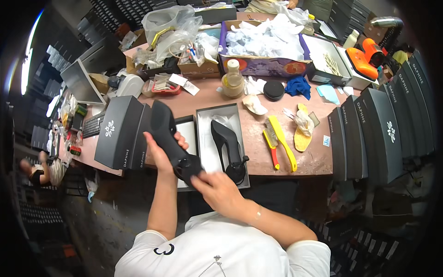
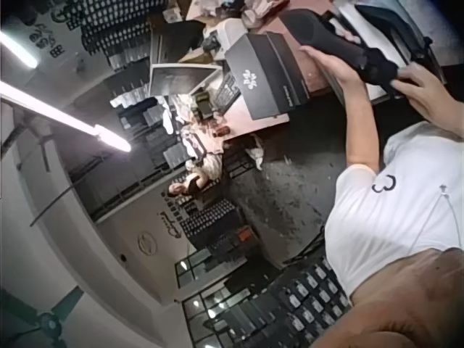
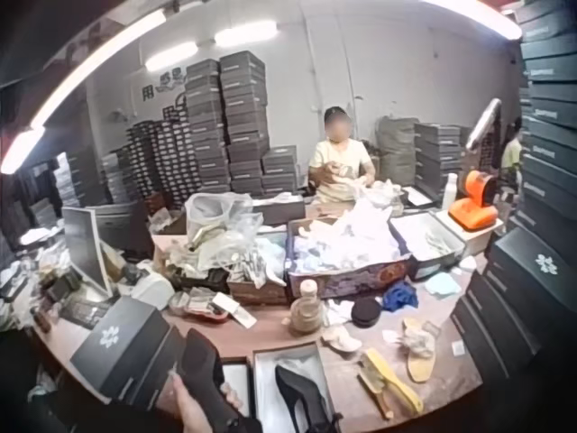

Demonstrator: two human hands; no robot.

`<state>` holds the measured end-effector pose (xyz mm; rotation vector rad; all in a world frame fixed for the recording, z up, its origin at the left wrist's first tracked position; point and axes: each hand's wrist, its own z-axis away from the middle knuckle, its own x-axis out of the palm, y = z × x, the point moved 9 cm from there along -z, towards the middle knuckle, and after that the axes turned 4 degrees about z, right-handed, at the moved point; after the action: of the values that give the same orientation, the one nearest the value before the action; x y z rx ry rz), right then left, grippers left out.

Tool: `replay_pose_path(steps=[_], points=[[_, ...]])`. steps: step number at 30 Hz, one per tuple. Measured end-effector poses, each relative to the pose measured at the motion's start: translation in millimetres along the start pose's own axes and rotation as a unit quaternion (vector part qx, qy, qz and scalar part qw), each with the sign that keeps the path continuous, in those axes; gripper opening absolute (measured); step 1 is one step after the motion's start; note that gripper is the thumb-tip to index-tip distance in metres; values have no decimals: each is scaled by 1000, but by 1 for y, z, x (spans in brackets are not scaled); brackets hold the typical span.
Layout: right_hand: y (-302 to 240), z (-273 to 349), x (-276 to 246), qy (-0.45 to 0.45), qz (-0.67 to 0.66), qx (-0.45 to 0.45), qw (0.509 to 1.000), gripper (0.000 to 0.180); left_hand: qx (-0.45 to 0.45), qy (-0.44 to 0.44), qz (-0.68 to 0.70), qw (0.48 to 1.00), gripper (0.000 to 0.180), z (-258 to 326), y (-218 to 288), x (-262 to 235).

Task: Cleaning, inspecting, and packaging a pair of black high-heeled shoes into a box.

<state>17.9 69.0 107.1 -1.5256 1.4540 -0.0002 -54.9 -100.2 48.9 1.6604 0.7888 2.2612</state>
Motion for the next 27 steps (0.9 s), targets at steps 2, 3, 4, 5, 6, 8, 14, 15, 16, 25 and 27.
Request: replay_pose_path(steps=[2, 3, 4, 5, 6, 8, 14, 15, 16, 25, 27], points=[[9, 26, -4, -86, 16, 17, 996, 45, 28, 25, -10, 999, 78, -5, 22, -8], [23, 32, -17, -75, 31, 39, 996, 43, 41, 12, -51, 998, 76, -9, 31, -9], [44, 28, -51, 2, 111, 57, 992, 42, 53, -1, -90, 995, 73, -9, 36, -9], [66, 25, -91, 90, 135, 93, 982, 39, 51, 34, -156, 986, 67, -12, 36, -19], [103, 34, -117, 118, 69, 234, 963, 34, 50, 66, -221, 972, 61, -14, 37, -26], [165, 42, -146, 131, 197, 241, 941, 43, 84, 4, -373, 924, 55, -23, 37, -19], [91, -40, -30, -28, -10, 174, 984, 77, 37, 37, -324, 945, 31, -27, 15, -45], [91, -48, -7, -20, -82, 168, 982, 83, 38, 28, -324, 945, 36, -24, 12, -39], [91, -58, 5, -3, -91, 160, 983, 88, 34, 29, -339, 940, 45, -17, 9, -29], [109, -58, 31, 85, -437, 280, 851, 39, 169, -25, -516, 840, 35, 48, 58, -1], [96, -60, 17, 59, -327, 301, 894, 31, -35, -54, -348, 935, 54, 56, 14, -54]])
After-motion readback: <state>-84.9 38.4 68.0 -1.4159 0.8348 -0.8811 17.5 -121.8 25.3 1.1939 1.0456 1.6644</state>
